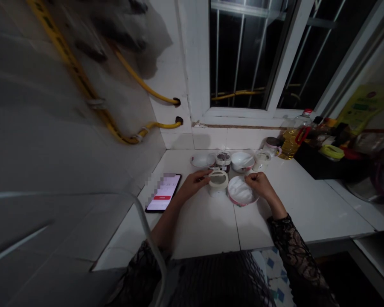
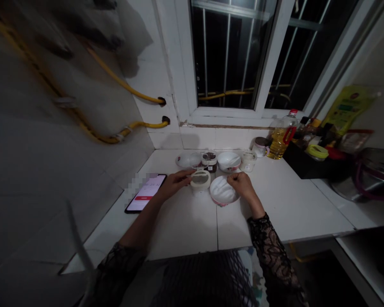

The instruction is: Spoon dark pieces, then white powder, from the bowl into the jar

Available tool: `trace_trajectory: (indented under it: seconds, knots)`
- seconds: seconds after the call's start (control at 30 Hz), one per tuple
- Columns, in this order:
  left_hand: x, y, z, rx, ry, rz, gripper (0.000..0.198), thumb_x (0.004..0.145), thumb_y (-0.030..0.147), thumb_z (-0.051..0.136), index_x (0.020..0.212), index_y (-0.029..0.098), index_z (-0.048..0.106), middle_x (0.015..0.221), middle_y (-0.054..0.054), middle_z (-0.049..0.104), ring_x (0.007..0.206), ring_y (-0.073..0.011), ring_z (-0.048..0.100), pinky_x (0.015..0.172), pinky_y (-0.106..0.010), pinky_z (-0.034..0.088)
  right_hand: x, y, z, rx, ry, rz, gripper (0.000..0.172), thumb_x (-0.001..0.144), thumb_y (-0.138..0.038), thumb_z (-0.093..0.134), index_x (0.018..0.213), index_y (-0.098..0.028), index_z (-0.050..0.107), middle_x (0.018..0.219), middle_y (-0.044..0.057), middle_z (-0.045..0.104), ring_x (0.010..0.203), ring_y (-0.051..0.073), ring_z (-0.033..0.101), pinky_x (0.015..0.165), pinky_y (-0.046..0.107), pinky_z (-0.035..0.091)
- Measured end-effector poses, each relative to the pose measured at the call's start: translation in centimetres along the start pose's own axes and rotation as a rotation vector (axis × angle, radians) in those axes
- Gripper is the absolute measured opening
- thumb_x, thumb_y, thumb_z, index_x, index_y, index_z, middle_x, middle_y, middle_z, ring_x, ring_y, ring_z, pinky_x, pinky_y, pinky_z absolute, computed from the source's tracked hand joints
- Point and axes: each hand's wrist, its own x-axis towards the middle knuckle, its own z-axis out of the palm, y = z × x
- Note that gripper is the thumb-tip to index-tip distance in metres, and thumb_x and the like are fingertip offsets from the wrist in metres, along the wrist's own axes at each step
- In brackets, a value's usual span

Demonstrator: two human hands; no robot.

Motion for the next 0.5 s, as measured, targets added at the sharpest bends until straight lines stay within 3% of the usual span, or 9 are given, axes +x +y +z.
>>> trace_trajectory:
  seconds: [0.27,0.5]
  knots:
    - [0.0,-0.1,-0.1,-0.006,0.003,0.006,0.047,0.080,0.044,0.066,0.117,0.016,0.072,0.116,-0.011,0.072,0.079,-0.0179,0.068,0.067,-0.027,0.054,0.1,0.1,-0.4,0.119,-0.001,0.038,0.045,0.072,-0.050,0.055,0.046,-0.023,0.029,0.045,-0.006,0.025,0.045,0.006,0.022,0.043,0.024,0.017]
    - [0.0,0.1,0.0,-0.018,0.002,0.008,0.050,0.078,0.048,0.066,0.117,0.015,0.071,0.119,-0.012,0.070,0.082,-0.0189,0.068,0.068,-0.027,0.055,0.2,0.5,-1.3,0.190,0.068,0.144,0.044,0.069,-0.052,0.060,0.044,-0.021,0.043,0.037,-0.005,0.035,0.040,0.007,0.027,0.039,0.023,0.019]
